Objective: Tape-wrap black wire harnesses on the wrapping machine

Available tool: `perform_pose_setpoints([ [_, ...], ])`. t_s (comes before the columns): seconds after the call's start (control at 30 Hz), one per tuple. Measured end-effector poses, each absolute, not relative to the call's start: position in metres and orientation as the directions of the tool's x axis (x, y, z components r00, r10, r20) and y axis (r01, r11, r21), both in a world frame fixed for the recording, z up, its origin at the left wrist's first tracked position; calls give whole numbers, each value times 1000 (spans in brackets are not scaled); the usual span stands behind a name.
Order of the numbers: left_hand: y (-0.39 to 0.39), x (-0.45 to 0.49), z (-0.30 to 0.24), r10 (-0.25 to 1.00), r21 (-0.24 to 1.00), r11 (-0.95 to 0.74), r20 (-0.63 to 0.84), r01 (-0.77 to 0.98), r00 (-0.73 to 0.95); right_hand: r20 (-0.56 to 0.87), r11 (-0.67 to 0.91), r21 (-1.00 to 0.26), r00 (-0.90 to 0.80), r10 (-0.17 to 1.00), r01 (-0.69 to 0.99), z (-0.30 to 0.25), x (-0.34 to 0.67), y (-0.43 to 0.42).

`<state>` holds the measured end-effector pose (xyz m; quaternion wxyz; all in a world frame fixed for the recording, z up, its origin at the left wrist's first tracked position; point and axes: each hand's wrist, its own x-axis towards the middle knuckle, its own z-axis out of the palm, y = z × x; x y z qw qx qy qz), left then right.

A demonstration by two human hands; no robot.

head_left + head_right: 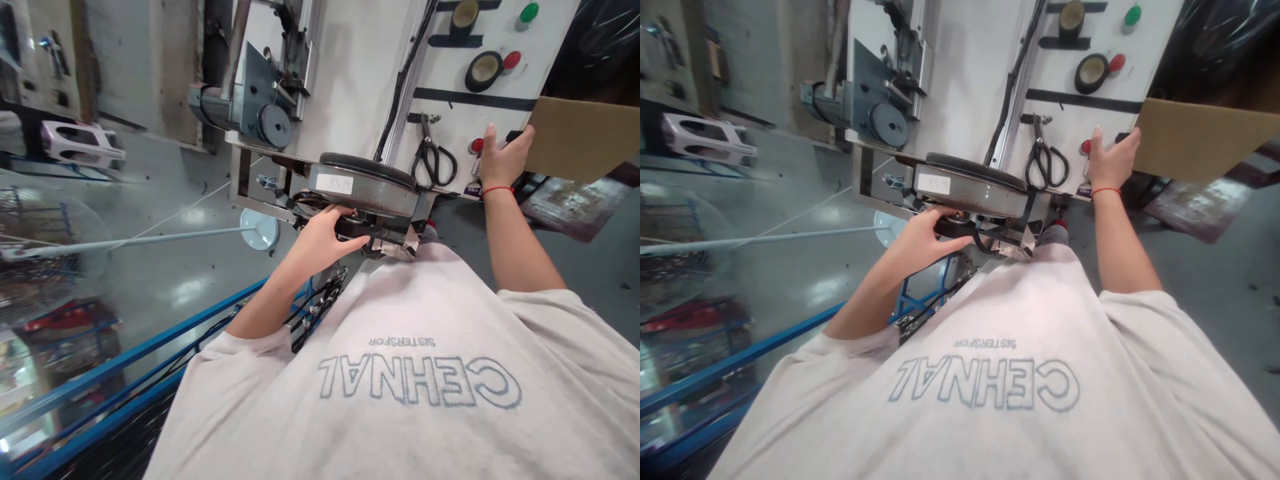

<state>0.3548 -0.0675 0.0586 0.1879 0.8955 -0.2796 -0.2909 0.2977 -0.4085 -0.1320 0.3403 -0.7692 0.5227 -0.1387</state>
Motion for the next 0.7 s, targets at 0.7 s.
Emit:
perform_pose_setpoints([
  [0.7, -72, 365, 69, -651, 411, -758, -425, -507, 629, -124, -222, -665, 399, -909, -713, -137, 296, -410],
])
